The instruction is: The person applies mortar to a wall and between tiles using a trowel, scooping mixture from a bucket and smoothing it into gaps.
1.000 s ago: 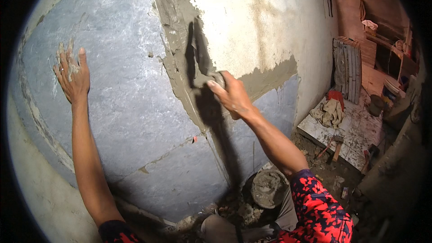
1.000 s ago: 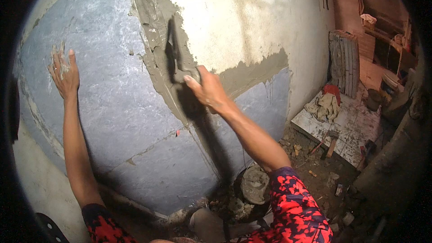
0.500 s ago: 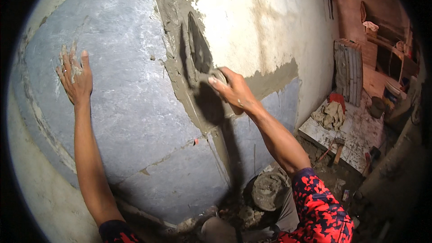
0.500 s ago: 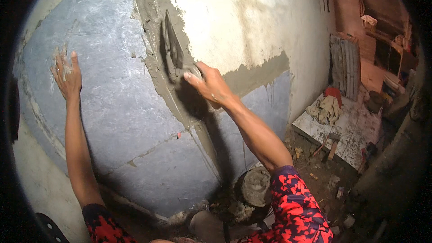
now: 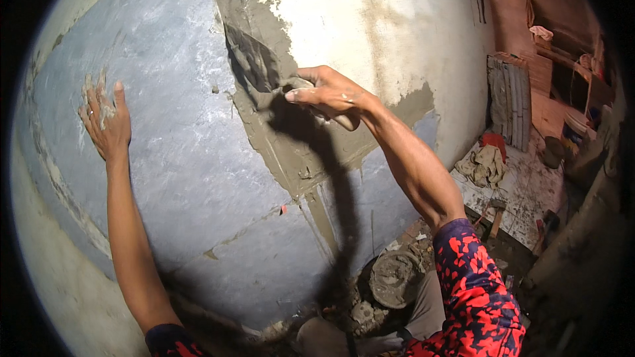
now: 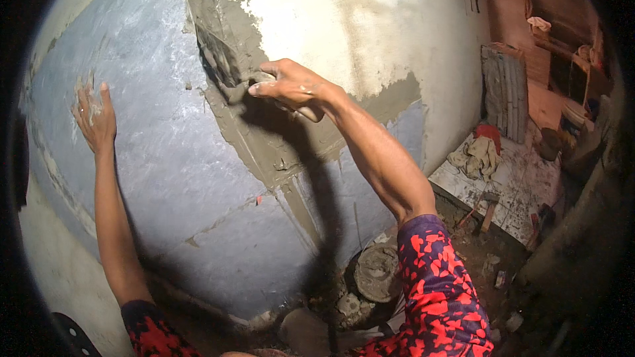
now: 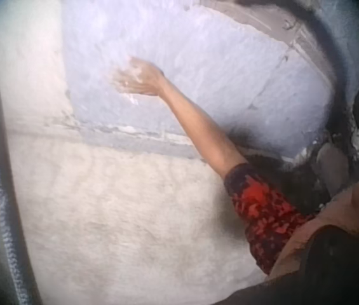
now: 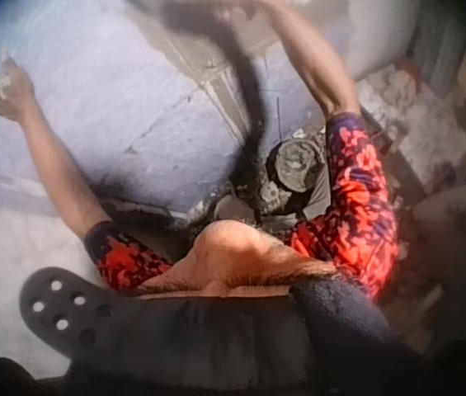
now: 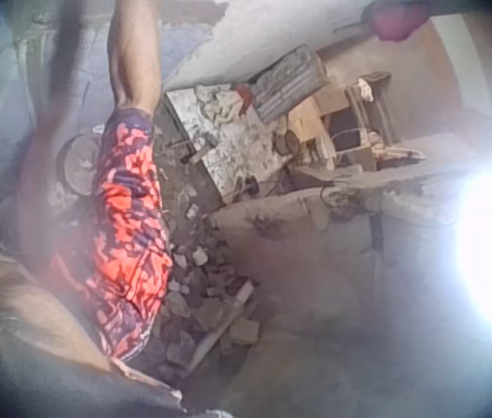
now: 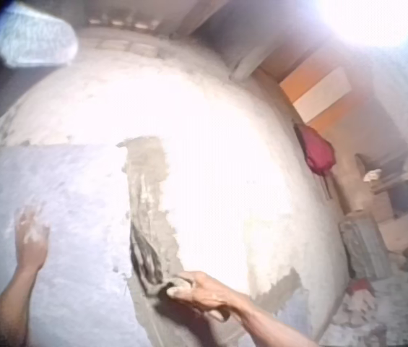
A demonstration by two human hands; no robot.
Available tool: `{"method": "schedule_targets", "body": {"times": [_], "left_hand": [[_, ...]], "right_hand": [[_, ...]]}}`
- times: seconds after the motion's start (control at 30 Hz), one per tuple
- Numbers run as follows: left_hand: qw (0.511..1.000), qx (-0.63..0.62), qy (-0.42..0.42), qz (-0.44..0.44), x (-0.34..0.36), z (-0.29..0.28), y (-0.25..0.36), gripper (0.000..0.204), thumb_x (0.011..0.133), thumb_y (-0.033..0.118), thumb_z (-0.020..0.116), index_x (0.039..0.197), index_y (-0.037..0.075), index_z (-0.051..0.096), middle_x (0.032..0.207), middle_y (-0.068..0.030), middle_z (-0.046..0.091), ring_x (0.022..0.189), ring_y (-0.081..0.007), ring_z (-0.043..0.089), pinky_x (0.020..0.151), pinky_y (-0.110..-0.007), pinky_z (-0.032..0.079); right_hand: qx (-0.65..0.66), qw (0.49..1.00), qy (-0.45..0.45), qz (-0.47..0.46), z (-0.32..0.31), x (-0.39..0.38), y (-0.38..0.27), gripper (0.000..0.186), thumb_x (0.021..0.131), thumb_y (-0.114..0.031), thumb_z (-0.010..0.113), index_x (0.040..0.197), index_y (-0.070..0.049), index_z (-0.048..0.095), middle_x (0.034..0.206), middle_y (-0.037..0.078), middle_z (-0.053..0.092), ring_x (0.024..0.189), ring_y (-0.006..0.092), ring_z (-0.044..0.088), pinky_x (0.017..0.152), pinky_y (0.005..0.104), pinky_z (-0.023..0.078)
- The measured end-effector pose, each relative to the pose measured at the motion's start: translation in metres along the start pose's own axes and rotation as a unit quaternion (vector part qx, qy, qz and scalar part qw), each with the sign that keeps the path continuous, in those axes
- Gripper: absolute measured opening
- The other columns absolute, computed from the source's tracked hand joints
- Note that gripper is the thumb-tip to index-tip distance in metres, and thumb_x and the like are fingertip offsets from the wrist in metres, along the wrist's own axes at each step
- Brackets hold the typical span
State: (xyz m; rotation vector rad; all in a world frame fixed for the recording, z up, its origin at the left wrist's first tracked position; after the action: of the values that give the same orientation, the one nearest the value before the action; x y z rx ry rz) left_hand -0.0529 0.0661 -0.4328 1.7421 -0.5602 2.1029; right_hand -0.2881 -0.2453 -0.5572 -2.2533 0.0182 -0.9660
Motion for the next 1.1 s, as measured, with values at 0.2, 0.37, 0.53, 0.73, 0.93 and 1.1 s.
{"method": "schedule_targets", "body": {"times": [0.2,0.37,0.53,0.73,0.93,1.1], "left_hand": [[1.000,-0.013,-0.002,0.008,0.001,-0.008,-0.002,0.056,0.098,0.052,0.030,0.143,0.019,0.039,0.150,-0.0097,0.031,0.139,-0.0306,0.027,0.115,-0.050,0.014],[0.999,-0.031,0.008,0.014,0.004,-0.009,0.000,0.057,0.098,0.052,0.030,0.143,0.018,0.040,0.151,-0.0102,0.031,0.139,-0.0310,0.026,0.115,-0.051,0.015],[0.999,-0.031,-0.010,0.007,0.002,-0.002,0.005,0.061,0.097,0.057,0.027,0.145,0.020,0.036,0.152,-0.0084,0.029,0.141,-0.0279,0.022,0.117,-0.048,0.013],[1.000,-0.010,-0.021,-0.006,0.001,-0.003,-0.014,0.062,0.096,0.058,0.026,0.144,0.020,0.037,0.151,-0.0082,0.029,0.141,-0.0277,0.022,0.117,-0.048,0.012],[1.000,-0.011,-0.023,-0.018,0.001,0.003,-0.004,0.059,0.097,0.053,0.029,0.144,0.018,0.036,0.151,-0.0115,0.030,0.140,-0.0299,0.024,0.116,-0.049,0.013],[0.999,-0.026,-0.029,-0.017,0.004,-0.004,-0.002,0.063,0.096,0.058,0.027,0.144,0.017,0.037,0.152,-0.0094,0.029,0.141,-0.0283,0.023,0.117,-0.047,0.012]], "right_hand": [[0.135,0.987,0.082,-0.020,-0.009,0.006,0.005,0.035,0.085,-0.036,0.067,0.094,-0.003,0.061,0.070,0.008,0.061,0.057,0.0183,0.057,0.053,0.0346,0.047],[-0.207,0.942,0.235,-0.117,-0.006,0.054,-0.072,0.027,0.089,-0.024,0.055,0.092,0.003,0.059,0.078,0.020,0.065,0.066,0.0307,0.064,0.060,0.0431,0.051],[-0.278,0.927,0.226,-0.114,0.017,0.070,-0.096,0.029,0.092,-0.024,0.054,0.089,0.005,0.055,0.074,0.021,0.064,0.067,0.0351,0.064,0.064,0.0454,0.051],[0.002,0.995,0.066,-0.077,-0.013,0.038,-0.056,0.035,0.091,-0.038,0.061,0.093,-0.003,0.062,0.072,0.007,0.060,0.062,0.0139,0.057,0.057,0.0310,0.048],[-0.068,0.972,0.213,-0.078,-0.037,0.061,-0.051,0.040,0.091,-0.035,0.060,0.095,0.005,0.059,0.080,0.023,0.065,0.074,0.0320,0.064,0.067,0.0430,0.050],[-0.182,0.970,0.149,-0.062,-0.014,0.081,-0.074,0.038,0.089,-0.033,0.063,0.094,0.004,0.059,0.079,0.022,0.064,0.074,0.0330,0.063,0.069,0.0438,0.051]]}}
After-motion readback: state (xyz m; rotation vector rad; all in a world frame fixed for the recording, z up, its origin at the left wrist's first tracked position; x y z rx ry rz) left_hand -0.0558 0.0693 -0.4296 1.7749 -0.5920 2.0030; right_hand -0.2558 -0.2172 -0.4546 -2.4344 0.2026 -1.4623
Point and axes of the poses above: each hand's wrist, its own x-axis towards the middle knuckle, its own z-axis out of the palm, y = z × x, the point moved 7 cm from there along x, towards the middle knuckle
